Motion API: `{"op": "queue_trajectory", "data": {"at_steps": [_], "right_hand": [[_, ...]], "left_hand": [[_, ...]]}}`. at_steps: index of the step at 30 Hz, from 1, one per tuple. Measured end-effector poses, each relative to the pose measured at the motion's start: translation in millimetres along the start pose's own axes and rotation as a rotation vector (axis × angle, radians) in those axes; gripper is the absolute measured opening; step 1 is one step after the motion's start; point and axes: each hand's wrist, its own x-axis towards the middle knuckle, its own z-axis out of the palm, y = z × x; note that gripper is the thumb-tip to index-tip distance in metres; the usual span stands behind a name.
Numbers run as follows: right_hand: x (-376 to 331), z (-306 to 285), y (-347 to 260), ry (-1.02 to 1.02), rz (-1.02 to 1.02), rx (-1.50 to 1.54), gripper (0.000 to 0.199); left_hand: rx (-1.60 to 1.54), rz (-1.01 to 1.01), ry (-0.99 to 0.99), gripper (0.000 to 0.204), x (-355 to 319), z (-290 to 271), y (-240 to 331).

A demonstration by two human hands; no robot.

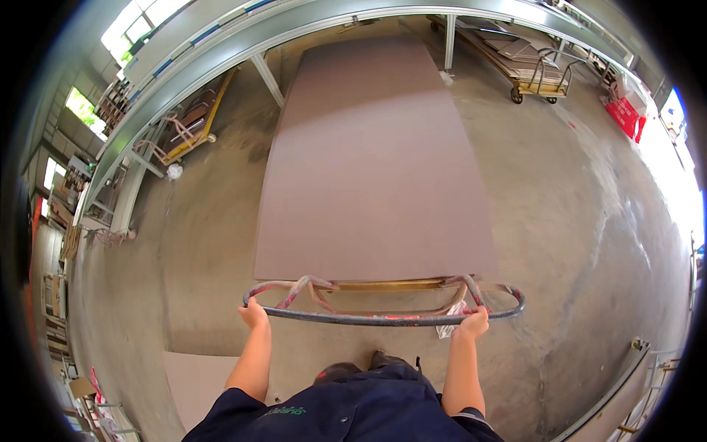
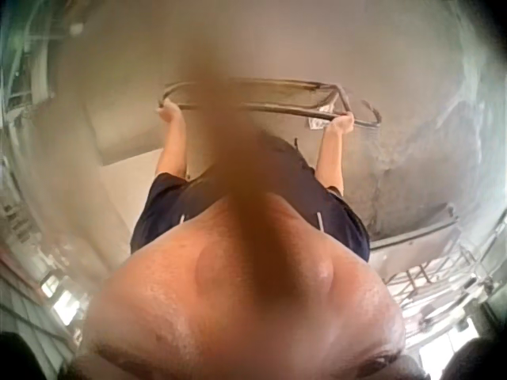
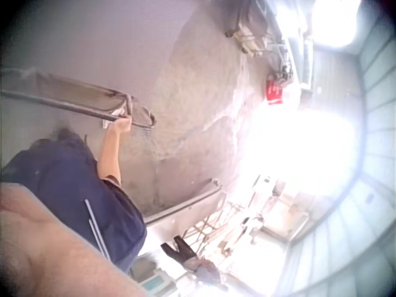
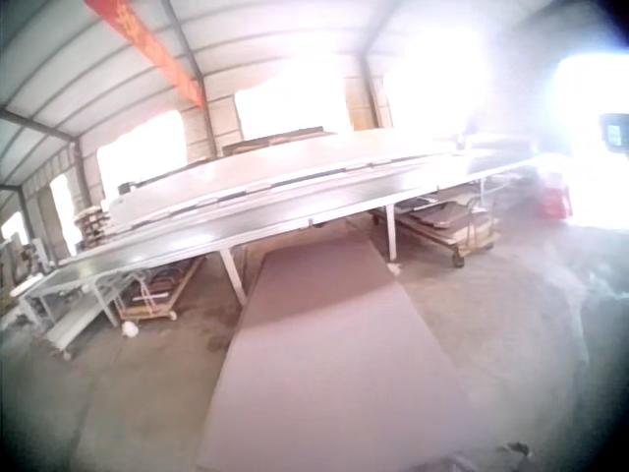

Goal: The person picks up large flat boards from a stack and places them onto a hand truck. They then push the hand truck carrying the boards across the warehouse floor and out the door into an outdoor area.

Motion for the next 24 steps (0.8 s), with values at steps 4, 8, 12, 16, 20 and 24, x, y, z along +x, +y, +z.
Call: {"op": "queue_trajectory", "data": {"at_steps": [4,8,12,16,20,24], "right_hand": [[29,61,-20,-0.018,-0.057,0.038,0.012],[45,118,-55,-0.021,-0.085,0.032,0.012],[94,167,-64,-0.035,-0.122,-0.034,0.01],[126,219,-83,-0.039,-0.086,-0.044,0.009],[151,276,-111,-0.024,-0.046,-0.129,0.012],[197,336,-119,-0.029,-0.071,-0.089,0.009]], "left_hand": [[0.033,-0.002,-0.002,0.048,-10,54,41],[0.013,-0.037,0.033,0.053,-28,93,83],[-0.024,-0.061,-0.019,0.056,-43,136,126],[0.003,-0.046,0.045,0.055,-48,187,148],[0.018,-0.036,0.007,0.055,-63,231,190],[0.072,-0.054,-0.046,0.055,-73,271,232]]}}
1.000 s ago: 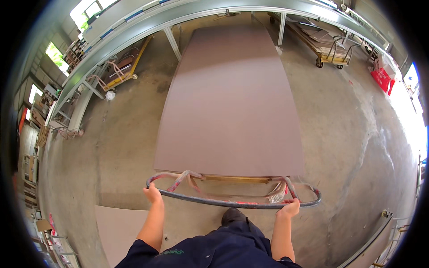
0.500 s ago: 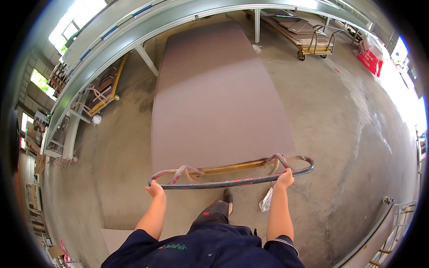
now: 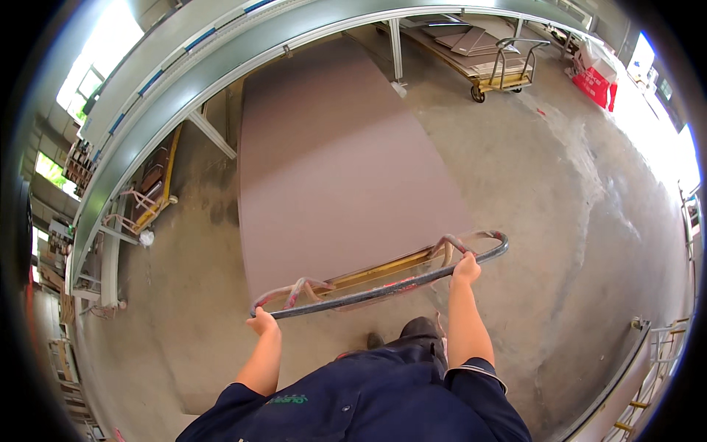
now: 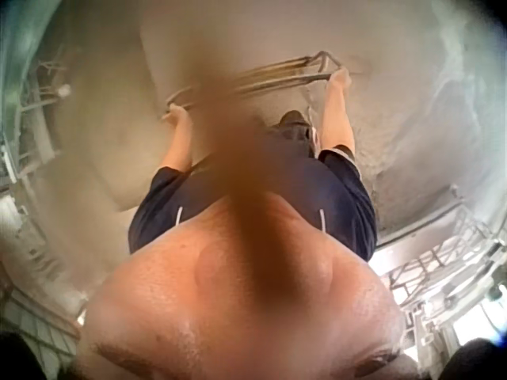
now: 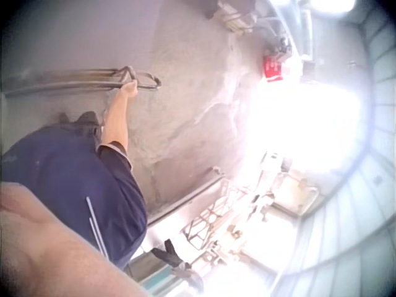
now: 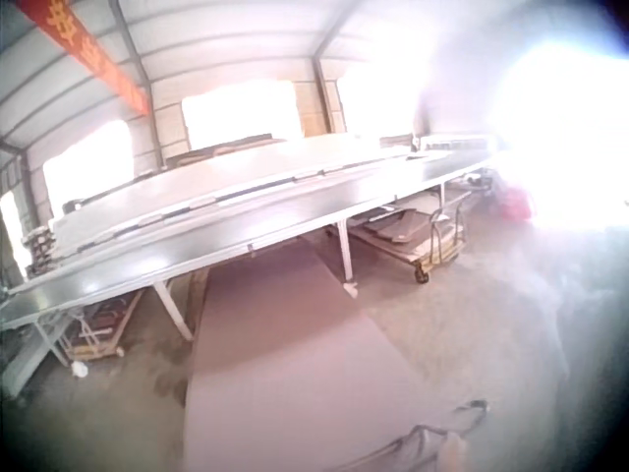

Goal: The person picks up large flat boards from a stack and places them onto a hand truck. They then push the hand truck carrying the boards across the warehouse floor and out the door into an outdoor area.

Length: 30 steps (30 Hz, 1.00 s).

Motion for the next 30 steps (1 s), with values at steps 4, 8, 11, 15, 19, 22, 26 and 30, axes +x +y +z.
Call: {"op": "queue_trajectory", "data": {"at_steps": [4,8,11,15,19,22,26,30], "right_hand": [[36,57,-17,0.006,-0.022,0.007,0.01],[55,124,-42,-0.036,-0.071,-0.001,0.015],[89,158,-48,-0.072,-0.013,-0.104,0.022],[139,216,-51,-0.209,0.034,-0.113,0.031],[168,267,-67,-0.19,0.063,-0.168,0.029],[183,313,-83,-0.224,0.025,-0.088,0.024],[215,366,-94,-0.164,-0.073,-0.048,0.024],[236,418,-110,-0.17,-0.025,-0.099,0.027]], "left_hand": [[-0.005,0.037,0.066,0.055,-3,50,38],[-0.027,0.065,0.136,0.054,18,108,68],[0.016,-0.003,0.112,0.055,7,136,104],[0.095,-0.041,0.173,0.055,-10,179,164],[0.195,-0.059,0.207,0.056,-12,218,205],[0.145,-0.04,0.22,0.056,-7,256,225],[0.088,-0.056,0.212,0.055,-16,300,269],[0.001,-0.069,0.255,0.052,-15,344,295]]}}
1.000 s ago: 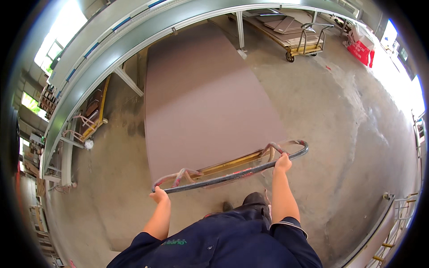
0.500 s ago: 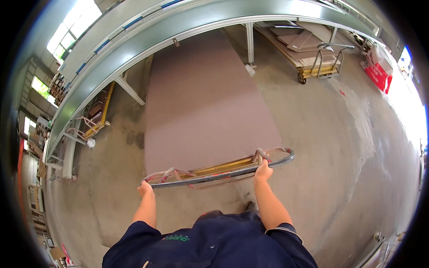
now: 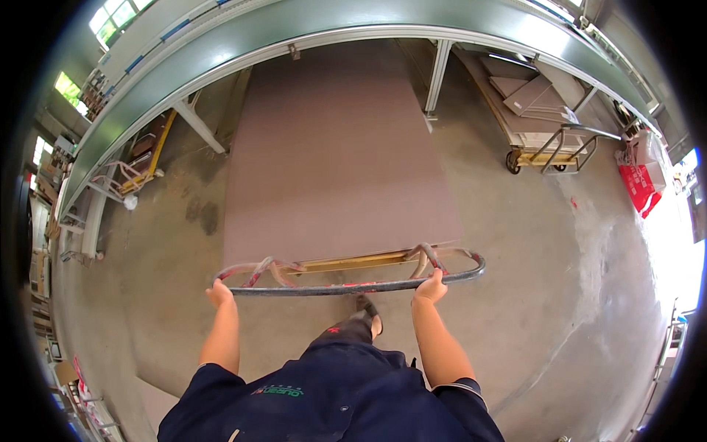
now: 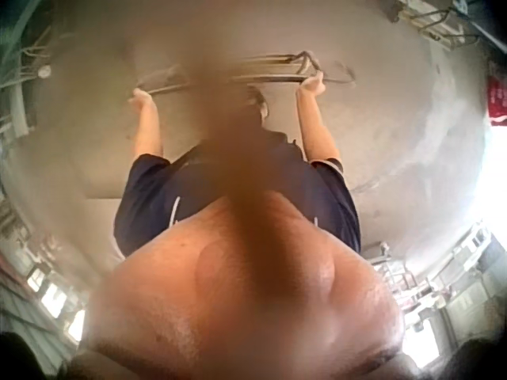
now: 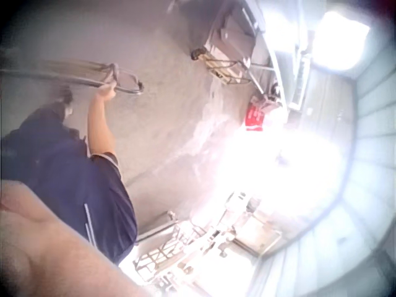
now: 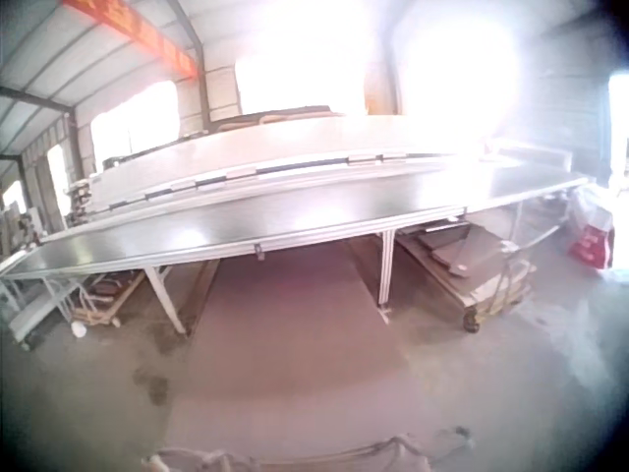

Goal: The person picks up large flat boards from a stack and places them onto a hand truck. They then push the hand truck carrying the boards across the warehouse floor and out the door into an outdoor area.

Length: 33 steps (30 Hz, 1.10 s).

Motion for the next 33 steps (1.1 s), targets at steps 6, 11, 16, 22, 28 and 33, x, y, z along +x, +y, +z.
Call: {"op": "queue_trajectory", "data": {"at_steps": [6,11,16,22,28,33], "right_hand": [[67,76,-14,0.02,0.036,-0.112,0.029],[92,149,-33,-0.039,0.109,-0.043,0.029],[118,209,-40,-0.102,0.148,-0.106,0.031],[154,275,-54,-0.083,0.177,-0.172,0.033],[153,345,-93,-0.136,0.194,-0.198,0.032],[160,403,-98,-0.144,0.154,-0.2,0.03]], "left_hand": [[-0.01,-0.057,-0.047,0.052,-17,64,67],[-0.034,-0.043,0.001,0.052,-19,119,123],[-0.03,0.008,0.114,0.05,12,174,141],[0.129,0.03,0.132,0.047,-14,217,206],[0.046,-0.014,0.112,0.044,-3,265,254],[0.039,-0.011,0.123,0.043,27,312,286]]}}
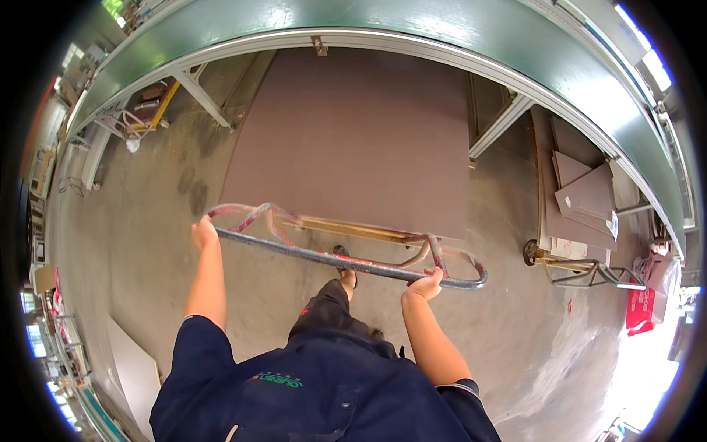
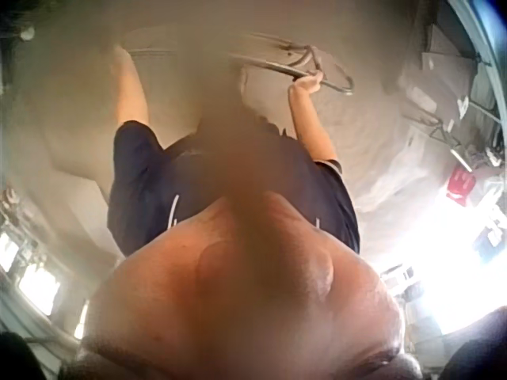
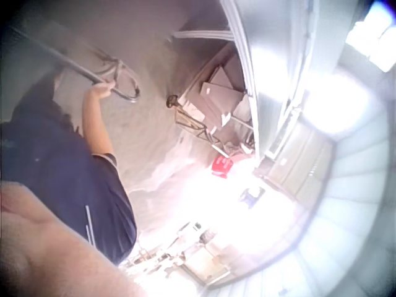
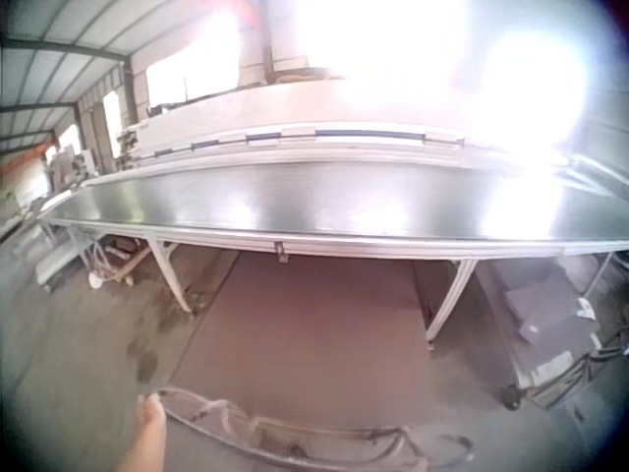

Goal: The person picks up large flat boards from a stack and places them onto a hand truck. They then push the hand truck carrying the boards across the warehouse floor and out the door into an outdoor area.

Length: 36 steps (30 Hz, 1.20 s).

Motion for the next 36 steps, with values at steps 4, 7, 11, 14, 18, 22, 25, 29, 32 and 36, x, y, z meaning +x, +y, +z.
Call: {"op": "queue_trajectory", "data": {"at_steps": [4,7,11,14,18,22,25,29,32,36], "right_hand": [[12,54,-13,0.0,-0.005,0.015,0.031],[19,91,-20,-0.015,-0.014,0.015,0.031],[33,142,-32,0.001,-0.021,0.027,0.03],[43,181,-46,-0.013,0.016,0.021,0.032],[57,230,-61,-0.025,0.037,-0.05,0.035],[72,273,-74,-0.024,0.058,-0.045,0.035],[83,303,-77,0.002,0.031,0.01,0.036],[94,343,-86,0.003,0.055,0.013,0.036],[106,367,-89,-0.015,0.057,0.011,0.036],[115,401,-95,-0.004,0.045,0.028,0.036]], "left_hand": [[0.037,-0.003,-0.012,0.043,18,34,39],[0.003,-0.012,-0.023,0.043,34,63,67],[0.029,-0.011,-0.037,0.044,40,95,109],[0.045,-0.021,-0.085,0.048,49,118,147],[0.089,-0.02,-0.142,0.053,56,145,190],[0.14,0.022,-0.174,0.056,71,179,223],[0.157,0.026,-0.153,0.057,75,200,244],[0.177,0.04,-0.164,0.056,98,237,262],[0.172,0.044,-0.143,0.057,106,258,288],[0.192,0.022,-0.126,0.059,119,281,312]]}}
